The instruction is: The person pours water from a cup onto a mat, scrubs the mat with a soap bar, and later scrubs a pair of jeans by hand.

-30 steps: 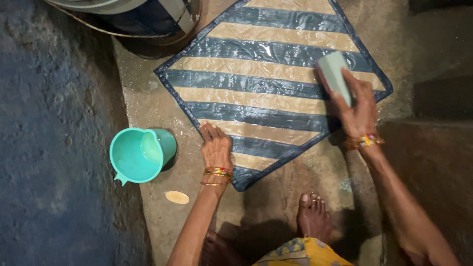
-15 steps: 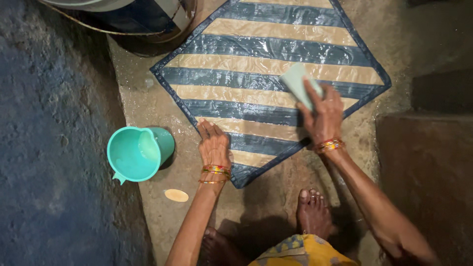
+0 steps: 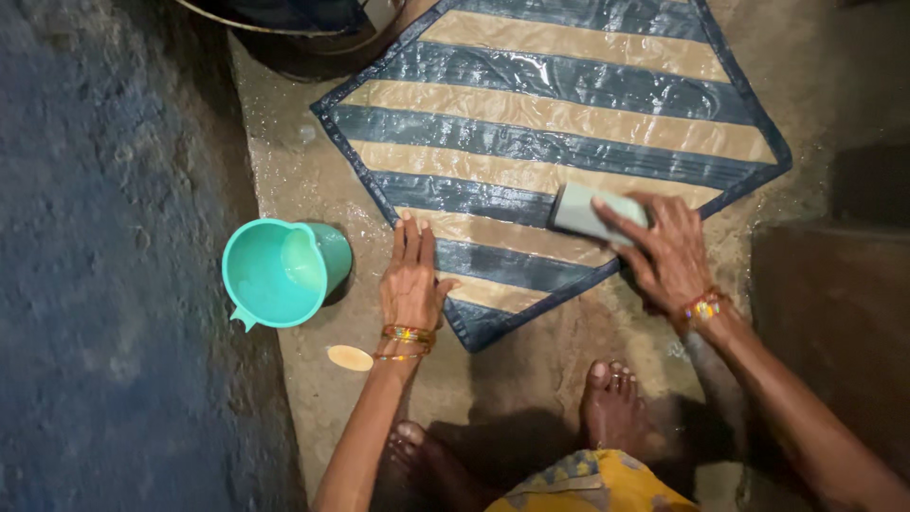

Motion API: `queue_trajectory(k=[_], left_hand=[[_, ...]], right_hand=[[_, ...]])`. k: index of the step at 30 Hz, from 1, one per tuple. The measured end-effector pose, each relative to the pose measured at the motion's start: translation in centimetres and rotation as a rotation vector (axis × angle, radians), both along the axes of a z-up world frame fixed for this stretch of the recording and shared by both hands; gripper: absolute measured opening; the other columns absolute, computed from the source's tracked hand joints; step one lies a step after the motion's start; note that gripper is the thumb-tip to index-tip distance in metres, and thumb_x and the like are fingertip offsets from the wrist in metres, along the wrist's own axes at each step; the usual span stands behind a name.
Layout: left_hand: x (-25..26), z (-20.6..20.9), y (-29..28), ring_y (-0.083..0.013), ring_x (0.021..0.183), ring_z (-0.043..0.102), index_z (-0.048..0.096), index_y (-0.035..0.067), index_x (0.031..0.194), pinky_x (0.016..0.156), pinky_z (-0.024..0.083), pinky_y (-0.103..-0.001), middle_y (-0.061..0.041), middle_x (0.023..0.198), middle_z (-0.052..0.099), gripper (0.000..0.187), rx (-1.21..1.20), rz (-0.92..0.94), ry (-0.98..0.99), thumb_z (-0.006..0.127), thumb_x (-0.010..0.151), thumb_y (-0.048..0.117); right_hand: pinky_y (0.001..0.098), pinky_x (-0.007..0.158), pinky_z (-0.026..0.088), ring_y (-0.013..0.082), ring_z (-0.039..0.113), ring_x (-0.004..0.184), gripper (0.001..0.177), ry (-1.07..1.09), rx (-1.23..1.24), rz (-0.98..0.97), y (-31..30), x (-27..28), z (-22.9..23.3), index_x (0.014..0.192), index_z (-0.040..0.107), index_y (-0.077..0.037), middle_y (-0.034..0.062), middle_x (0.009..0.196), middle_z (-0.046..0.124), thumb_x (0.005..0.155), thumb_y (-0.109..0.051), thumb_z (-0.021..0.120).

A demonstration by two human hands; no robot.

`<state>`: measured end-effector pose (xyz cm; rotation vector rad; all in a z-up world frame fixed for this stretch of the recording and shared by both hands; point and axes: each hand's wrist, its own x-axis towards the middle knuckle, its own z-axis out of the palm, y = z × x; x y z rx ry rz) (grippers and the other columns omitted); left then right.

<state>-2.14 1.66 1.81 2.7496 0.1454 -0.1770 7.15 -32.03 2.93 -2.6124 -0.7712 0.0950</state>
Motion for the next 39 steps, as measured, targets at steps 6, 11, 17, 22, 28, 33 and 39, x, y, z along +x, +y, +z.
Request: queue_trajectory(k=[6, 11, 17, 22, 28, 33, 39], left_hand=[[-0.4, -0.4, 1.1, -0.0367, 0.141, 0.047, 0.054, 0.003, 0.14, 0.102, 0.052, -0.043, -0.019, 0.155, 0.046, 0.072, -0.034, 0.027, -0.034, 0.081, 0.073, 0.008], [0.2, 0.5, 1.8, -0.0361, 0.134, 0.056, 0.061, 0.007, 0.139, 0.106, 0.051, -0.045, -0.016, 0.151, 0.054, 0.053, -0.102, 0.177, -0.147, 0.063, 0.088, -0.006], [1.0, 4.7, 2.0, -0.04, 0.131, 0.055, 0.057, 0.003, 0.14, 0.104, 0.049, -0.045, -0.021, 0.152, 0.051, 0.074, -0.103, 0.196, -0.12, 0.06, 0.068, -0.015], [-0.3, 6.5, 3.0, -0.0448, 0.13, 0.052, 0.054, 0.003, 0.141, 0.104, 0.047, -0.046, -0.025, 0.149, 0.049, 0.082, -0.156, 0.2, -0.125, 0.067, 0.062, -0.016], [0.2, 6.2, 2.2, -0.0405, 0.132, 0.055, 0.058, 0.006, 0.14, 0.108, 0.048, -0.044, -0.019, 0.15, 0.054, 0.079, -0.114, 0.231, -0.206, 0.063, 0.066, -0.021], [2.2, 7.4, 1.6, -0.0424, 0.129, 0.055, 0.059, 0.002, 0.137, 0.105, 0.048, -0.046, -0.02, 0.148, 0.054, 0.081, -0.092, 0.201, -0.214, 0.063, 0.06, -0.021], [0.5, 7.0, 3.5, -0.0434, 0.128, 0.056, 0.062, 0.002, 0.134, 0.107, 0.047, -0.047, -0.024, 0.144, 0.056, 0.078, -0.074, 0.21, -0.194, 0.063, 0.06, -0.021]], right_hand=[[0.0478, 0.102, 0.039, 0.0291, 0.052, 0.122, 0.063, -0.006, -0.127, 0.151, 2.3, -1.6, 0.0, 0.142, 0.06, -0.045, 0.0058, 0.143, 0.057, 0.087, -0.016, 0.072], [0.0536, 0.106, 0.034, 0.0373, 0.044, 0.13, 0.097, 0.181, -0.262, 0.279, 12.0, -1.8, -1.3, 0.149, 0.045, -0.046, 0.014, 0.146, 0.047, 0.064, -0.012, 0.077], [0.052, 0.101, 0.038, 0.0331, 0.05, 0.123, 0.091, -0.012, -0.049, 0.399, 15.7, -0.8, -4.0, 0.155, 0.044, -0.047, 0.0144, 0.146, 0.052, 0.071, -0.043, 0.076], [0.05, 0.088, 0.04, 0.0331, 0.055, 0.11, 0.053, 0.089, -0.042, 0.226, 5.8, -2.0, -0.6, 0.138, 0.058, -0.046, 0.0108, 0.137, 0.059, 0.091, -0.024, 0.067], [0.0564, 0.1, 0.039, 0.0391, 0.053, 0.122, 0.079, 0.027, 0.076, 0.248, 14.3, -1.8, -1.8, 0.14, 0.058, -0.04, 0.0153, 0.139, 0.056, 0.071, -0.004, 0.069], [0.0573, 0.105, 0.038, 0.0378, 0.052, 0.124, 0.087, 0.031, 0.079, 0.339, 19.9, -0.3, -1.9, 0.149, 0.049, -0.04, 0.0163, 0.141, 0.054, 0.076, 0.004, 0.064], [0.0529, 0.099, 0.038, 0.0339, 0.049, 0.123, 0.094, 0.121, -0.187, 0.358, 10.7, -3.9, 0.0, 0.15, 0.046, -0.043, 0.0137, 0.139, 0.053, 0.071, 0.005, 0.066]])
